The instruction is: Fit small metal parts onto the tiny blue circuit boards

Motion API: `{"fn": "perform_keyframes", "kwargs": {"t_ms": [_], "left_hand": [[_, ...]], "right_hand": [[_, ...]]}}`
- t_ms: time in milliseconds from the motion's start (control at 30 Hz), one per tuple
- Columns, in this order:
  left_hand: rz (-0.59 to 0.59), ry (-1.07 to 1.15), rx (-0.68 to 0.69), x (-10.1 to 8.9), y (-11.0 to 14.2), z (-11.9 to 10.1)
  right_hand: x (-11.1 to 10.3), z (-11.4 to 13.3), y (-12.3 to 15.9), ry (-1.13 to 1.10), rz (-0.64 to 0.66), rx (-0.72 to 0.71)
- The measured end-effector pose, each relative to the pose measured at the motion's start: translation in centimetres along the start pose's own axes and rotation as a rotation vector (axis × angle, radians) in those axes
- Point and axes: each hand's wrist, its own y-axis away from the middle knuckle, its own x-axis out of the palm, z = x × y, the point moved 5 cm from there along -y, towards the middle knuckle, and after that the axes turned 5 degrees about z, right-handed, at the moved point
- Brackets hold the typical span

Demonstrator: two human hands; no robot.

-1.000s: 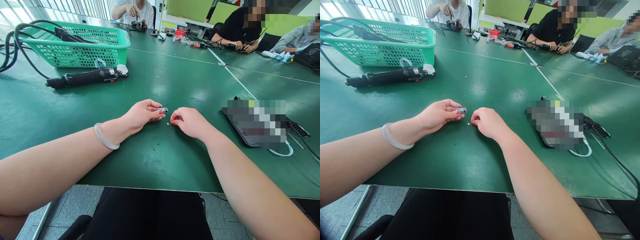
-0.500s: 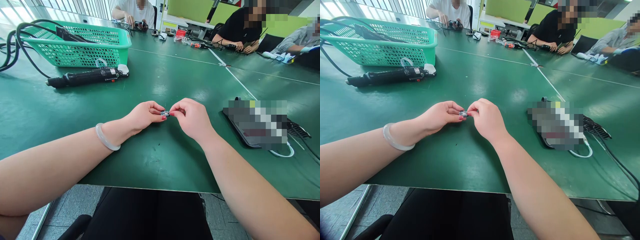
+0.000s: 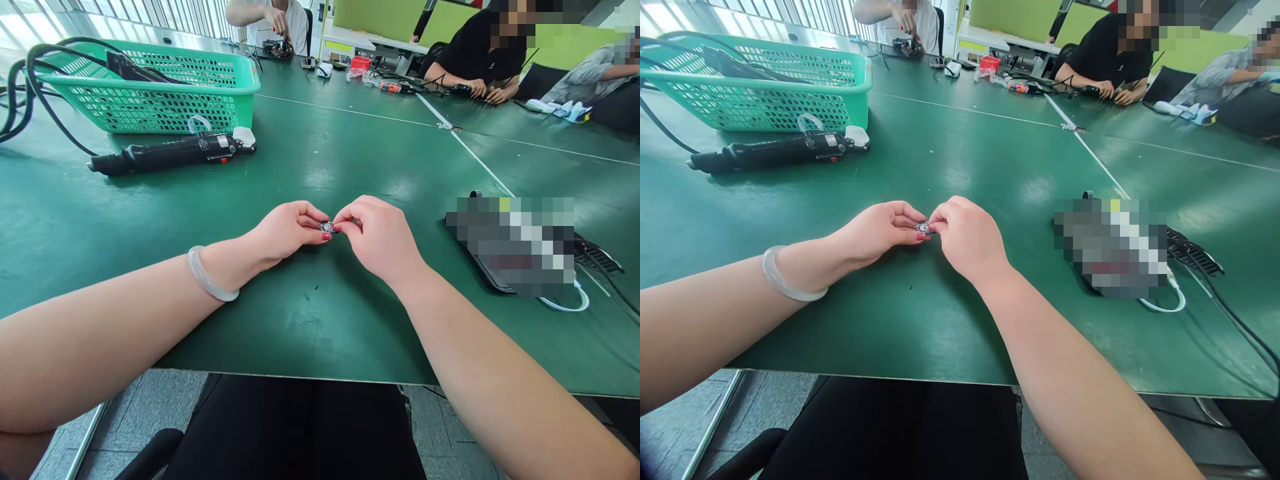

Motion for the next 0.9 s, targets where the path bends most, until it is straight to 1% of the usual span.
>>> {"fn": "perform_keyframes", "kwargs": {"t_ms": [133,267,400,500,567,667,767,900], "left_hand": [[0.002,0.011,0.004,0.0,0.0,0.0],[-0.012,0.008,-0.005,0.0,0.2,-0.1],[-0.01,0.017,-0.002,0.0,0.1,-0.1],[-0.001,0.029,0.0,0.0,0.1,0.0],[0.008,0.032,-0.003,0.0,0.0,0.0],[0.013,0.039,-0.005,0.0,0.1,-0.1],[-0.011,0.032,-0.026,-0.1,0.3,-0.3],[-0.035,0.006,-0.044,-0.2,0.4,-0.3]], "right_hand": [[-0.2,0.0,0.1,-0.019,-0.029,-0.003],[-0.7,-0.8,0.2,-0.129,-0.061,0.037],[-0.1,-1.9,0.1,-0.208,0.053,0.113],[0.3,-2.0,0.1,-0.185,0.093,0.112],[0.4,-1.8,0.0,-0.167,0.081,0.08],[0.3,-1.7,-0.2,-0.153,0.025,0.055],[0.1,-2.1,-0.3,-0.148,-0.034,0.08],[0.1,-2.9,-0.6,-0.146,-0.073,0.107]]}}
